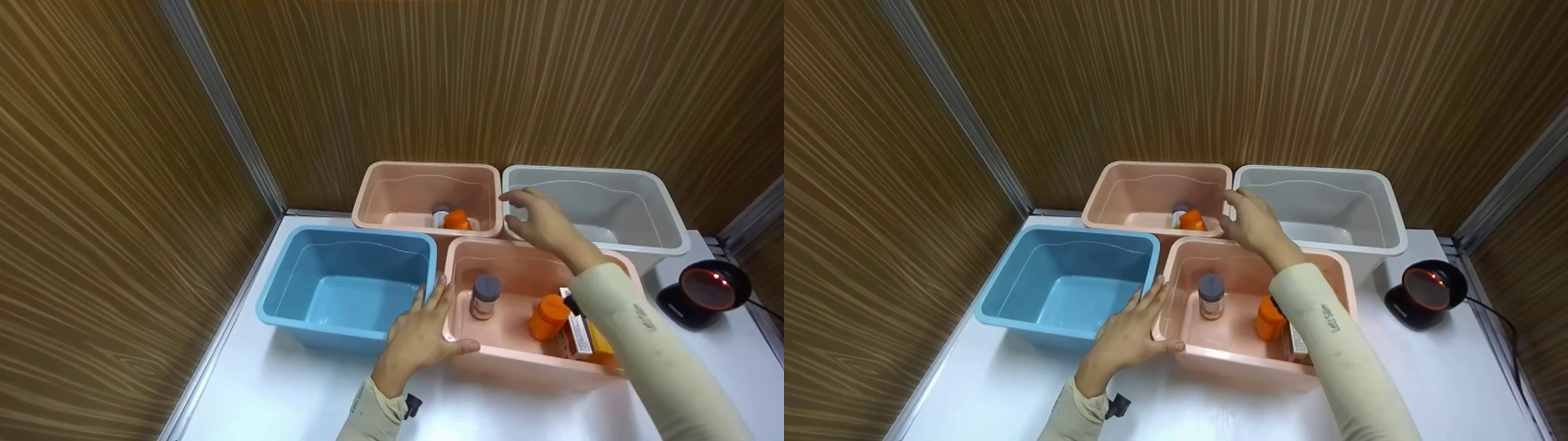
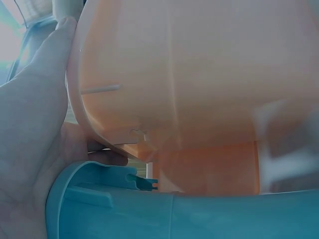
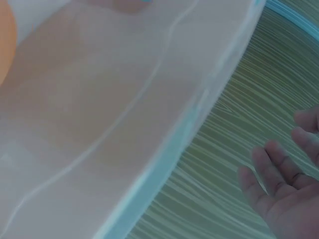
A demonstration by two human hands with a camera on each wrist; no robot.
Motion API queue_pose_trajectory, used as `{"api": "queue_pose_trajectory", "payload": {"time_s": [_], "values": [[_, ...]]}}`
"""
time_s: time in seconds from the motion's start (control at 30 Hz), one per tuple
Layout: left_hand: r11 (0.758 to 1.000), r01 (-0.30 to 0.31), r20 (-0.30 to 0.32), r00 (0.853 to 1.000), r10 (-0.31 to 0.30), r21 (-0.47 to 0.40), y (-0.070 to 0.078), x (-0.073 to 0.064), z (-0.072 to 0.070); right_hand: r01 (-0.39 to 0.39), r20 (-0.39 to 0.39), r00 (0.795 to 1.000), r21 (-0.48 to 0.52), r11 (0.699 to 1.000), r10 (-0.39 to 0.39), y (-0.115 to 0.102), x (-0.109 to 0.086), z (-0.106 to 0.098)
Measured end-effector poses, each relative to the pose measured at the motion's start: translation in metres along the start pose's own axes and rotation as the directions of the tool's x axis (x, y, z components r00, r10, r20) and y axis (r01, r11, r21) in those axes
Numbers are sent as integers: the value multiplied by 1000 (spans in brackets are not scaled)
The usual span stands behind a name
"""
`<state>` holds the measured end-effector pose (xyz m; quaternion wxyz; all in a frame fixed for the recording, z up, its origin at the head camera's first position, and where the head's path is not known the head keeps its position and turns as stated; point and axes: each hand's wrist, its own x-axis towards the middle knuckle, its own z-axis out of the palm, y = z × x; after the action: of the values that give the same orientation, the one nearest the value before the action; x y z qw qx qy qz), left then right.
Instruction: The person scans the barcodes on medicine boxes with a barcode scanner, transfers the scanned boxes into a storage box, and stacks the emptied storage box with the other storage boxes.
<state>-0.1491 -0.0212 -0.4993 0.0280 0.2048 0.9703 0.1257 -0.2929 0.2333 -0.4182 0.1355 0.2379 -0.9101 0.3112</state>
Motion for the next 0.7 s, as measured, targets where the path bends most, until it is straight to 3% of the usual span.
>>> {"api": "queue_pose_trajectory", "payload": {"time_s": [0.17, 0.3, 0.53, 0.7], "values": [[1000, -8, -4, 1000, 8, -8, -2, 1, 0, 35, -64, 997, 36, 999, -33, -2, -20, -18], [1000, -10, -2, 1000, 10, -16, -3, 1, 0, 13, -76, 997, 46, 999, -10, 0, -40, -32], [1000, -14, -16, 1000, 14, -15, -2, 1, 1, -122, -12, 992, 94, 988, 123, 10, -75, -44], [999, -11, -21, 1000, 10, -37, -2, 1, 1, -142, 22, 990, 148, 979, 140, 23, -94, -45]]}}
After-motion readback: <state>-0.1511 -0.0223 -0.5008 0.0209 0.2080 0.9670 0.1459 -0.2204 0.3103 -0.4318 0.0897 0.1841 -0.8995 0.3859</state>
